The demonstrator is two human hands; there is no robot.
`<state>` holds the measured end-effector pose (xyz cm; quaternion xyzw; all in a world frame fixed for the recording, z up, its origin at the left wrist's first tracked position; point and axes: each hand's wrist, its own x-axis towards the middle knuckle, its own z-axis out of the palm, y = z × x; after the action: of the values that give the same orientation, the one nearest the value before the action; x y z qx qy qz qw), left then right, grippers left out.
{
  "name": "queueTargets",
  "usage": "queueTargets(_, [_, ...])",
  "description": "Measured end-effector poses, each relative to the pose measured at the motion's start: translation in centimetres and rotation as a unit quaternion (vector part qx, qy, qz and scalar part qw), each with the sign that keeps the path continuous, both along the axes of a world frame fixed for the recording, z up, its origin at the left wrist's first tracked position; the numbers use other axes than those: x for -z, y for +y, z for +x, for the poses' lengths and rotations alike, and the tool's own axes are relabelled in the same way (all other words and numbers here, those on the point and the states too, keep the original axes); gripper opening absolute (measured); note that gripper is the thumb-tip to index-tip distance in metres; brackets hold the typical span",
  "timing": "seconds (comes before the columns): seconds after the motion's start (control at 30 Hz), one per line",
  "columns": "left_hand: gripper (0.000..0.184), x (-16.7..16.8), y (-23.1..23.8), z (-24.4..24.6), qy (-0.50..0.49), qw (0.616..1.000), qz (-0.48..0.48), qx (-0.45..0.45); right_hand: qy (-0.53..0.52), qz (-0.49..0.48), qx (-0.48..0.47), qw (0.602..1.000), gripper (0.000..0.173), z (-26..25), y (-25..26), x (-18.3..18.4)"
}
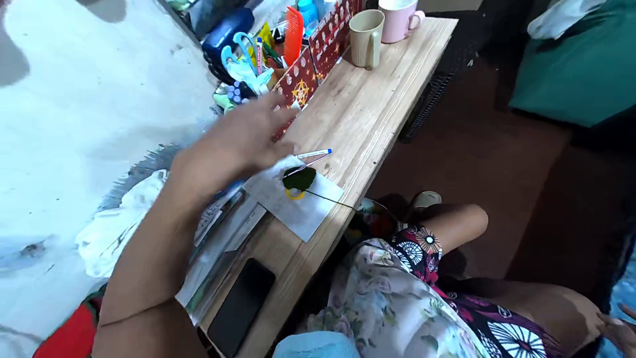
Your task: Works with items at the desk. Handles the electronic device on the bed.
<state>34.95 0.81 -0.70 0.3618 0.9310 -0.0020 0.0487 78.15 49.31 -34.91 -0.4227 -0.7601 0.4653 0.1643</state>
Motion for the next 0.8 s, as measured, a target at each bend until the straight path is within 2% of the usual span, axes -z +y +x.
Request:
queueTargets(0.13, [0.046, 2.3, -0.7, 3.0, -0.1, 0.992, -0.071, -0.028, -0.012, -0.011, -0.035, 0.999, 0.052, -3.2, -3.7, -3.0])
queueTargets(0.2, [0.036, 3.4, -1.3, 2.9, -0.096, 0.993, -0.069, -0.031, 0.025, 0.009, -0.041, 0.999, 0.05, -3.1, -4.9, -2.6])
queueTargets(0.27, [0.033, 4.7, -1.6, 1.8, -0.09, 0.992, -0.079, -0.047, 0.064, 0.02, -0.045, 0.997, 0.049, -2.1, -5.5, -1.6])
queueTargets(0.37, [0.04, 7.1, -1.5, 0.4, -0.11, 0.988, -0.065, -0.083, 0.096, 0.004, -0.037, 0.995, 0.047, -0.3, -6.5, -1.0])
queueTargets(0.53, [0.06, 11.3, -1.1, -0.7, -0.145, 0.978, -0.056, -0.14, 0.135, -0.075, 0.057, 0.986, 0.041, 3.9, -7.2, 0.4])
queueTargets(0.6, [0.062, 12.3, -1.2, -0.9, -0.158, 0.974, -0.056, -0.152, 0.139, -0.11, 0.085, 0.98, 0.044, 5.4, -6.8, 1.2])
queueTargets(0.8, [0.038, 14.7, -2.1, -2.1, -0.151, 0.979, 0.054, -0.125, 0.141, -0.134, 0.121, 0.973, 0.043, 6.1, -6.7, 1.3])
